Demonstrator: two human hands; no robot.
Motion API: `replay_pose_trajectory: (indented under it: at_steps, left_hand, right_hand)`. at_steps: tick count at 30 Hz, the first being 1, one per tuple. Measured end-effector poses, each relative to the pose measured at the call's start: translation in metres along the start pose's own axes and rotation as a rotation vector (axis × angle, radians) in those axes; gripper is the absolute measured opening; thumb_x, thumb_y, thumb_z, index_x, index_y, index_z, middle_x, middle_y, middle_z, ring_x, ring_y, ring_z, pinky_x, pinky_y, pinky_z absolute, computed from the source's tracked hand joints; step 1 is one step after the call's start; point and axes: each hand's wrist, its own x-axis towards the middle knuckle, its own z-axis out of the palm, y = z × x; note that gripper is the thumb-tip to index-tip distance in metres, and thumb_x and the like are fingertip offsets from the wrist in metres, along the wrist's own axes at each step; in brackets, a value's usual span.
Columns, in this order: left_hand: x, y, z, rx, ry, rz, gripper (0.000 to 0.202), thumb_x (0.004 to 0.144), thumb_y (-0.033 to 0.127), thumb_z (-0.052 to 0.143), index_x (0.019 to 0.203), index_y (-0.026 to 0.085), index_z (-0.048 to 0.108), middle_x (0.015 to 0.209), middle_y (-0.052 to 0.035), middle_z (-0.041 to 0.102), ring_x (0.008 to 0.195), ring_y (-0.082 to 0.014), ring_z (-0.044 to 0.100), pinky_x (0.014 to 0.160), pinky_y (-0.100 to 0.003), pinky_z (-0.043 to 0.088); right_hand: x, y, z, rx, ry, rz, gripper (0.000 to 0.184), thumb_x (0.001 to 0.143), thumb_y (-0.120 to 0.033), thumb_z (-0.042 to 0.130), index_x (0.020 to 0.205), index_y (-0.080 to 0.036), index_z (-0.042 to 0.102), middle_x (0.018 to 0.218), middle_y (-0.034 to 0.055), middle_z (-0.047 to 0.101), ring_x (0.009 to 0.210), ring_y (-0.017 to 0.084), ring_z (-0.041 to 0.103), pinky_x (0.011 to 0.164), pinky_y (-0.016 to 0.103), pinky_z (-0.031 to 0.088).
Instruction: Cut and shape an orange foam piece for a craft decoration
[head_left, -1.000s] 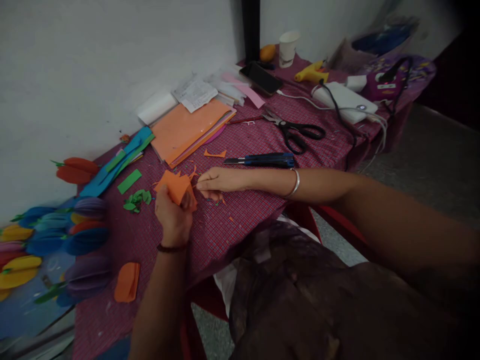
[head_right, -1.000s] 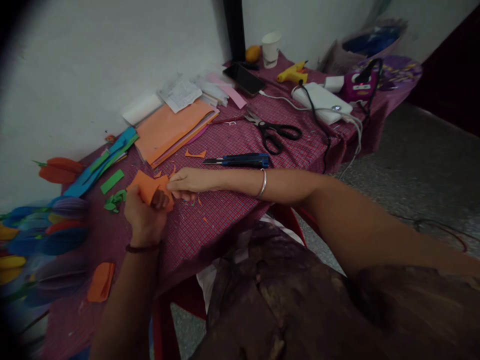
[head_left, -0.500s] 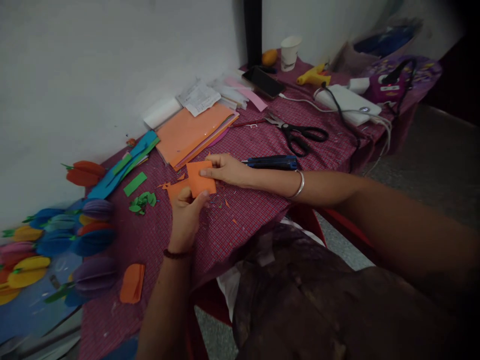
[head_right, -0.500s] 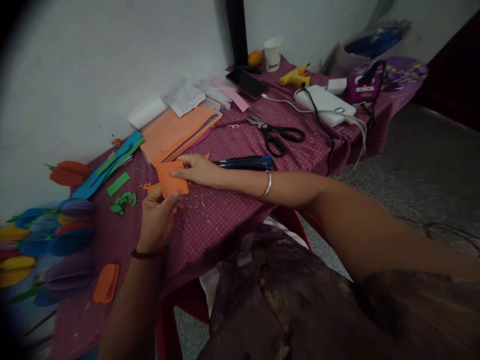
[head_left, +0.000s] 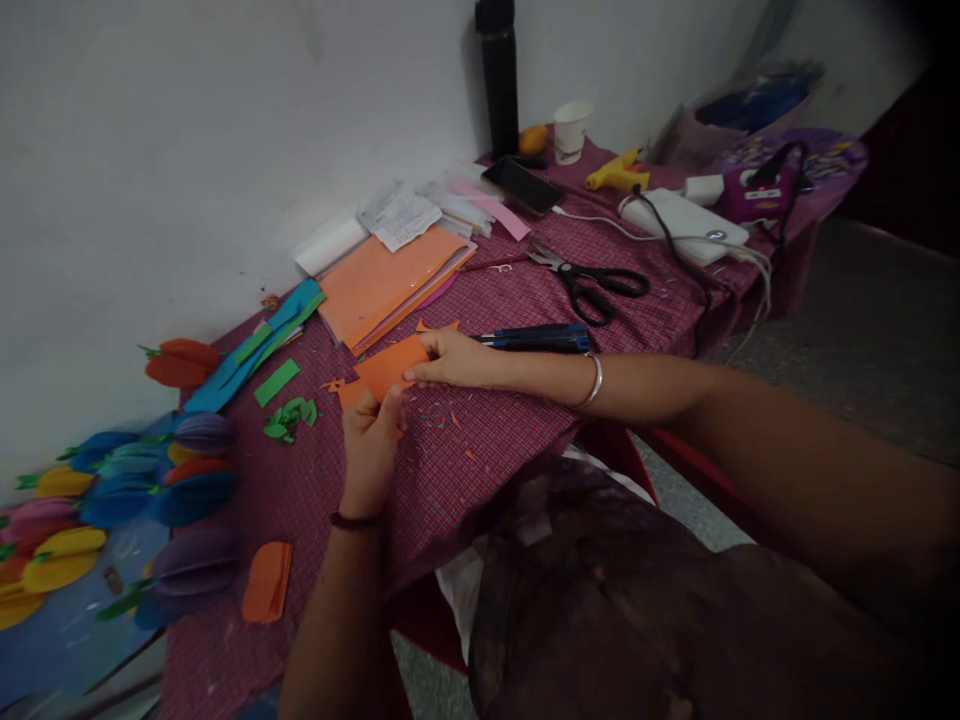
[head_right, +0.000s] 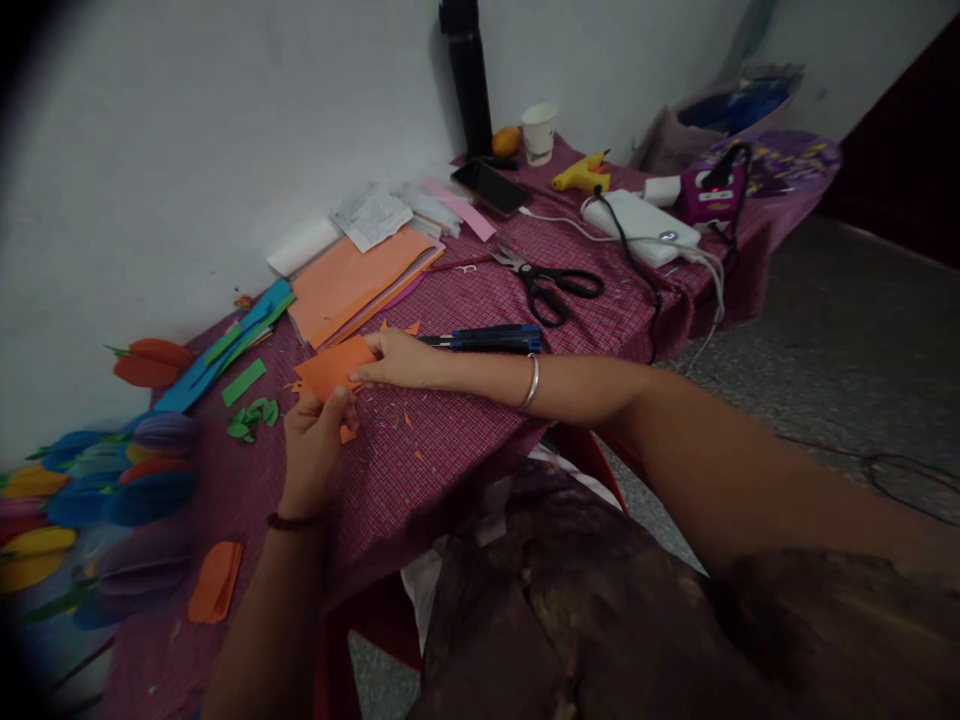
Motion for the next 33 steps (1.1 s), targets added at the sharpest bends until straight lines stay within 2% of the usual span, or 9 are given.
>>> replay_pose_trajectory:
  at_steps: [5,11,17,21,23,25,27,30,33]
  left_hand:
    - [-0.001,-0.001,0.001,0.077,0.045,0.04,0.041,0.084,0.046,0.067,0.057,0.018,0.054,0.054,0.0027,0.052,0.051,-0.0097,0.045,0.051,-0.024,0.036]
    - [0.0,-0.007,0.0,0.066,0.112,0.025,0.036,0.09,0.046,0.06,0.07,0.017,0.067,0.065,-0.0001,0.063,0.059,-0.0111,0.055,0.058,-0.024,0.043]
    - [-0.001,0.0,0.002,-0.015,0.21,0.037,0.03,0.089,0.043,0.061,0.078,0.017,0.071,0.064,0.0009,0.062,0.056,-0.0091,0.052,0.056,-0.023,0.042]
    - [0.005,0.006,-0.007,-0.148,0.373,0.045,0.028,0.084,0.04,0.066,0.071,0.015,0.066,0.063,0.0004,0.063,0.053,-0.0084,0.052,0.051,-0.021,0.041]
    - [0.009,0.007,-0.012,-0.211,0.4,0.027,0.029,0.081,0.04,0.068,0.068,0.015,0.064,0.063,-0.0002,0.063,0.052,-0.0084,0.053,0.048,-0.021,0.04]
    - [0.011,0.005,-0.014,-0.246,0.349,-0.015,0.029,0.078,0.041,0.07,0.069,0.015,0.064,0.061,0.0,0.062,0.05,-0.0082,0.051,0.047,-0.021,0.04]
    - [0.011,0.002,-0.012,-0.252,0.257,-0.059,0.031,0.077,0.043,0.071,0.07,0.015,0.064,0.058,0.0005,0.06,0.047,-0.0081,0.05,0.046,-0.021,0.039]
    - [0.01,0.001,-0.008,-0.176,0.065,-0.076,0.034,0.081,0.047,0.068,0.07,0.016,0.063,0.062,-0.0016,0.061,0.052,-0.0098,0.054,0.051,-0.022,0.043]
    - [0.01,0.005,-0.019,-0.013,-0.048,-0.011,0.03,0.085,0.047,0.065,0.091,0.018,0.068,0.081,-0.0046,0.069,0.071,-0.0142,0.063,0.07,-0.027,0.052]
  right_hand:
    - [-0.001,0.005,-0.001,-0.063,-0.071,0.022,0.013,0.072,-0.017,0.07,0.079,-0.011,0.061,0.063,-0.0055,0.057,0.057,0.007,0.048,0.054,0.019,0.036]
    - [0.002,0.007,0.0,-0.113,-0.045,-0.007,0.009,0.077,-0.011,0.063,0.071,-0.012,0.058,0.06,-0.0055,0.057,0.058,0.008,0.052,0.059,0.02,0.04]
    - [0.002,-0.001,-0.002,-0.136,0.097,-0.042,0.02,0.081,-0.011,0.064,0.066,-0.014,0.052,0.058,-0.0051,0.054,0.054,0.007,0.045,0.054,0.019,0.033]
    - [0.005,-0.004,-0.01,-0.045,0.233,-0.091,0.017,0.085,-0.008,0.057,0.07,-0.015,0.051,0.061,-0.0052,0.052,0.056,0.007,0.046,0.055,0.02,0.036]
    - [0.006,-0.005,-0.013,-0.028,0.262,-0.138,0.017,0.087,-0.011,0.057,0.073,-0.017,0.048,0.063,-0.0058,0.049,0.056,0.008,0.045,0.055,0.021,0.036]
    - [0.005,-0.006,-0.015,-0.039,0.204,-0.223,0.017,0.087,-0.014,0.06,0.076,-0.018,0.047,0.068,-0.0056,0.049,0.061,0.008,0.045,0.058,0.021,0.038]
    - [0.003,-0.006,-0.014,-0.099,0.072,-0.289,0.017,0.085,-0.015,0.063,0.077,-0.017,0.049,0.071,-0.0048,0.05,0.067,0.008,0.046,0.064,0.021,0.04]
    - [0.004,-0.004,-0.012,-0.228,-0.096,-0.257,0.009,0.085,-0.014,0.062,0.077,-0.014,0.056,0.074,-0.0022,0.056,0.071,0.009,0.049,0.069,0.022,0.041]
    - [0.011,-0.001,-0.019,-0.292,0.002,-0.189,0.007,0.088,-0.015,0.057,0.081,-0.013,0.059,0.074,-0.0007,0.059,0.069,0.009,0.051,0.068,0.022,0.042]
